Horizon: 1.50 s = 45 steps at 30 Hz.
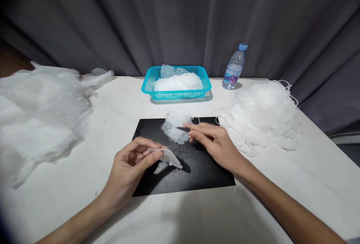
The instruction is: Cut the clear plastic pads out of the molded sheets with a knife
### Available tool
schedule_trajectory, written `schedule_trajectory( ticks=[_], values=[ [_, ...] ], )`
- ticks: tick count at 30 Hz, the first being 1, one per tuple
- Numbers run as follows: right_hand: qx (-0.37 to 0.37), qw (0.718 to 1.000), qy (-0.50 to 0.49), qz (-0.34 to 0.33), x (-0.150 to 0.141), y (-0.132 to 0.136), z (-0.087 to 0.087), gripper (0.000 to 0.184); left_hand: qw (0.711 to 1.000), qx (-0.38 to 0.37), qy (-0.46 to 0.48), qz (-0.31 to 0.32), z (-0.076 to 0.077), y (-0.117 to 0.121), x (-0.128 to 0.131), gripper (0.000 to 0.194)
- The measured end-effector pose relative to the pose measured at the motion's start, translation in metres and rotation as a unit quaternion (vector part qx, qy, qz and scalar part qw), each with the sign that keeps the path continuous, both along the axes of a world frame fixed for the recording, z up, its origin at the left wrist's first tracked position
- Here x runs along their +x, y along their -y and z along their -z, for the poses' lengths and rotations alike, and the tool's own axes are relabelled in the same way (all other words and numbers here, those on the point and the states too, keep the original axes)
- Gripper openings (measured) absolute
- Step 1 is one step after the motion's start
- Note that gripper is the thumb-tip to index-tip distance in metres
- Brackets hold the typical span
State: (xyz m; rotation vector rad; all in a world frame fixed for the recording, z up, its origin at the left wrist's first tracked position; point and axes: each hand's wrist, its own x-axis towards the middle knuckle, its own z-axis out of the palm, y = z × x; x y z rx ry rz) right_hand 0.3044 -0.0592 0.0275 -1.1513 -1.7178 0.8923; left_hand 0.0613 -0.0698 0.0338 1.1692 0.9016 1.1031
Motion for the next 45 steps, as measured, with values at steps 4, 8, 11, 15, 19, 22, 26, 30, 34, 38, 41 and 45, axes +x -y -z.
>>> schedule_trajectory(
  ticks=[4,8,11,15,19,22,26,30,34,38,41,45],
  values=[
    [0.051,0.984,0.085,0.146,0.026,-0.027,0.024,0.037,0.999,-0.042,-0.017,0.003,-0.002,-0.002,0.001,0.014],
    [0.079,0.962,0.153,0.212,0.042,-0.043,0.048,0.041,0.997,-0.071,-0.043,-0.003,0.0,-0.007,0.0,0.022],
    [0.108,0.942,0.221,0.227,0.043,-0.046,0.057,0.045,0.993,-0.086,-0.086,-0.003,0.002,-0.011,-0.001,0.03],
    [0.116,0.933,0.257,0.223,0.042,-0.043,0.055,0.037,0.99,-0.077,-0.118,0.023,0.003,-0.011,-0.002,0.03],
    [0.099,0.911,0.313,0.25,0.043,-0.04,0.05,0.032,0.99,-0.073,-0.113,0.037,0.003,-0.01,-0.002,0.03],
    [0.089,0.892,0.353,0.268,0.045,-0.039,0.048,0.033,0.99,-0.086,-0.104,0.032,0.005,-0.012,-0.004,0.029],
    [0.092,0.892,0.359,0.259,0.046,-0.038,0.051,0.038,0.989,-0.129,-0.064,0.041,0.012,-0.016,-0.007,0.035],
    [0.118,0.881,0.375,0.264,0.047,-0.039,0.053,0.042,0.988,-0.135,-0.061,0.048,0.017,-0.018,-0.01,0.036],
    [0.191,0.891,0.331,0.246,0.037,-0.032,0.04,0.037,0.989,-0.117,-0.075,0.054,0.017,-0.016,-0.01,0.034],
    [0.118,0.974,0.166,0.101,0.002,-0.008,0.018,0.024,0.988,-0.125,-0.065,0.059,0.018,-0.015,-0.007,0.034],
    [0.028,0.997,0.075,-0.006,-0.026,0.01,0.011,0.028,0.988,-0.128,-0.057,0.072,0.02,-0.015,-0.006,0.031],
    [-0.002,0.998,0.06,-0.02,-0.029,0.012,0.012,0.028,0.984,-0.135,-0.073,0.085,0.021,-0.014,-0.007,0.034]
  ],
)
